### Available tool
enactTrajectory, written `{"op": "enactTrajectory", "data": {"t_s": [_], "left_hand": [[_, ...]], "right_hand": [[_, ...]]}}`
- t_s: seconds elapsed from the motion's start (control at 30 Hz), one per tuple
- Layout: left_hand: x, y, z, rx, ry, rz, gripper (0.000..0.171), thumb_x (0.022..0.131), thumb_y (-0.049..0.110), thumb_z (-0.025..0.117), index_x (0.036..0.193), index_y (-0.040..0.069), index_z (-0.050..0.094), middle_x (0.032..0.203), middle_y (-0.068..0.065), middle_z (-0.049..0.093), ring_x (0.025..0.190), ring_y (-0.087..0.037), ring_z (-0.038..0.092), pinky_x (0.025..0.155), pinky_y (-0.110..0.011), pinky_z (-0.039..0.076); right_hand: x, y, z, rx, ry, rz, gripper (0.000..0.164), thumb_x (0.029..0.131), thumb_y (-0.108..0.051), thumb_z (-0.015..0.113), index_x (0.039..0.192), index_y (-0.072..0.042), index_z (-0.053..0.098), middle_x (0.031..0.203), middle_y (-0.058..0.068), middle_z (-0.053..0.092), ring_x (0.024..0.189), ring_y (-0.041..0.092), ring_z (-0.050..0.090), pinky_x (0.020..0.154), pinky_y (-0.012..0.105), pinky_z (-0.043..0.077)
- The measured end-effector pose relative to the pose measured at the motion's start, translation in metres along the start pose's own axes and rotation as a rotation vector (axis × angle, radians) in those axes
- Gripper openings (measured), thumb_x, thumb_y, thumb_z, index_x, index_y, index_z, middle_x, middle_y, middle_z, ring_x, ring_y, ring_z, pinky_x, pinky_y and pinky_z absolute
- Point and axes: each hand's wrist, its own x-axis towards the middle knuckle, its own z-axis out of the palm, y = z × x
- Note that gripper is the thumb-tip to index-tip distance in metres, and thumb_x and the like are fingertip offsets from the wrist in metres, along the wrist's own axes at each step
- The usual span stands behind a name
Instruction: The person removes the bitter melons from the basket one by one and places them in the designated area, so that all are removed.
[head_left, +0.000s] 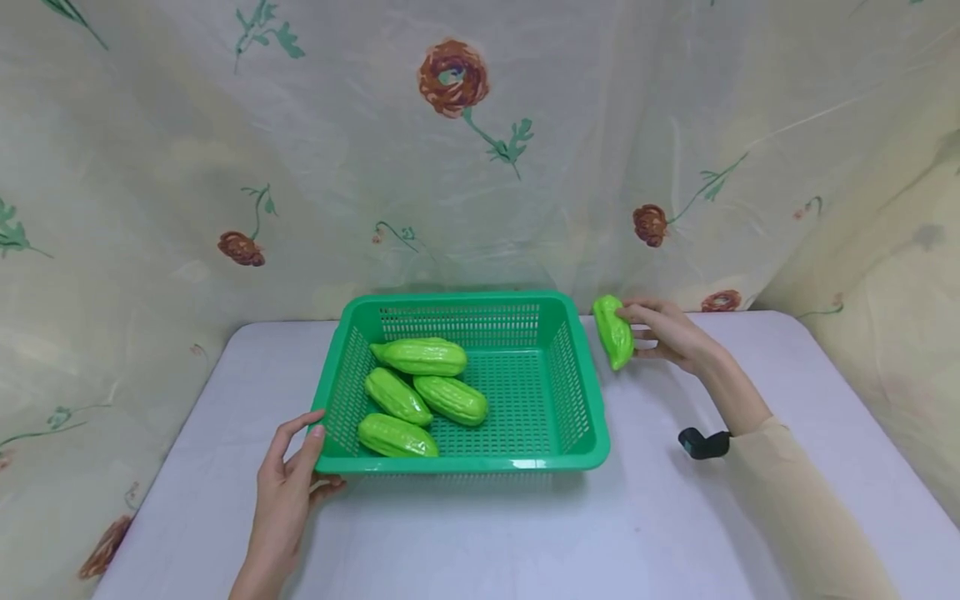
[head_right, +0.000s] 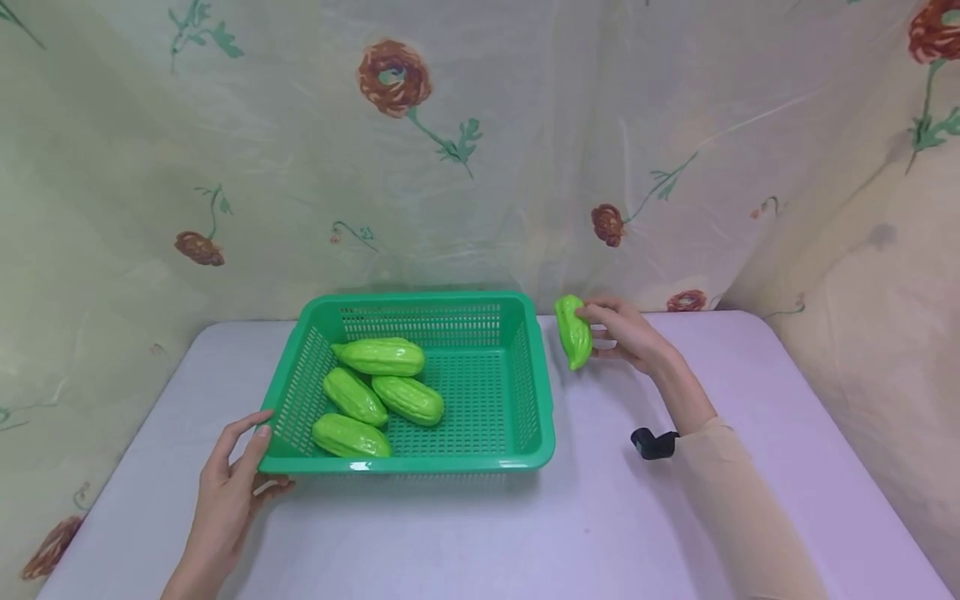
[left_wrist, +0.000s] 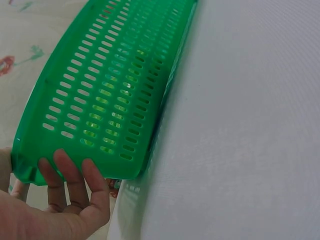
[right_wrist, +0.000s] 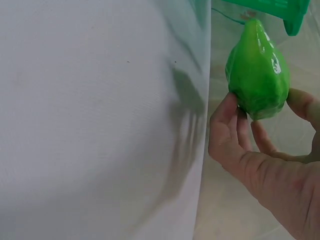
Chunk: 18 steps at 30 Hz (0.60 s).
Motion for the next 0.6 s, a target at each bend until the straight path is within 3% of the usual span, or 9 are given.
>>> {"op": "enactTrajectory", "data": {"t_s": [0.3, 0.6], "left_hand": [[0.001, 0.001, 0.0, -0.004, -0.001, 0.004, 0.045, 0.112, 0.05, 0.055, 0.152, 0.03, 0.05, 0.085, 0.013, 0.076, 0.074, -0.011, 0.068, 0.075, -0.029, 0.064], [0.0, 0.0, 0.0, -0.009, 0.0, 0.01, 0.045, 0.112, 0.049, 0.055, 0.152, 0.029, 0.05, 0.086, 0.012, 0.076, 0.073, -0.011, 0.068, 0.074, -0.029, 0.064]], "right_hand": [[0.006, 0.009, 0.004, -0.014, 0.016, 0.029, 0.079, 0.113, -0.043, 0.051, 0.169, 0.001, 0.018, 0.168, 0.026, 0.029, 0.145, 0.036, 0.039, 0.091, 0.025, 0.061], [0.008, 0.015, 0.01, -0.047, 0.041, 0.035, 0.075, 0.113, -0.041, 0.052, 0.168, 0.001, 0.022, 0.162, 0.024, 0.036, 0.127, 0.023, 0.051, 0.091, 0.025, 0.062]]}}
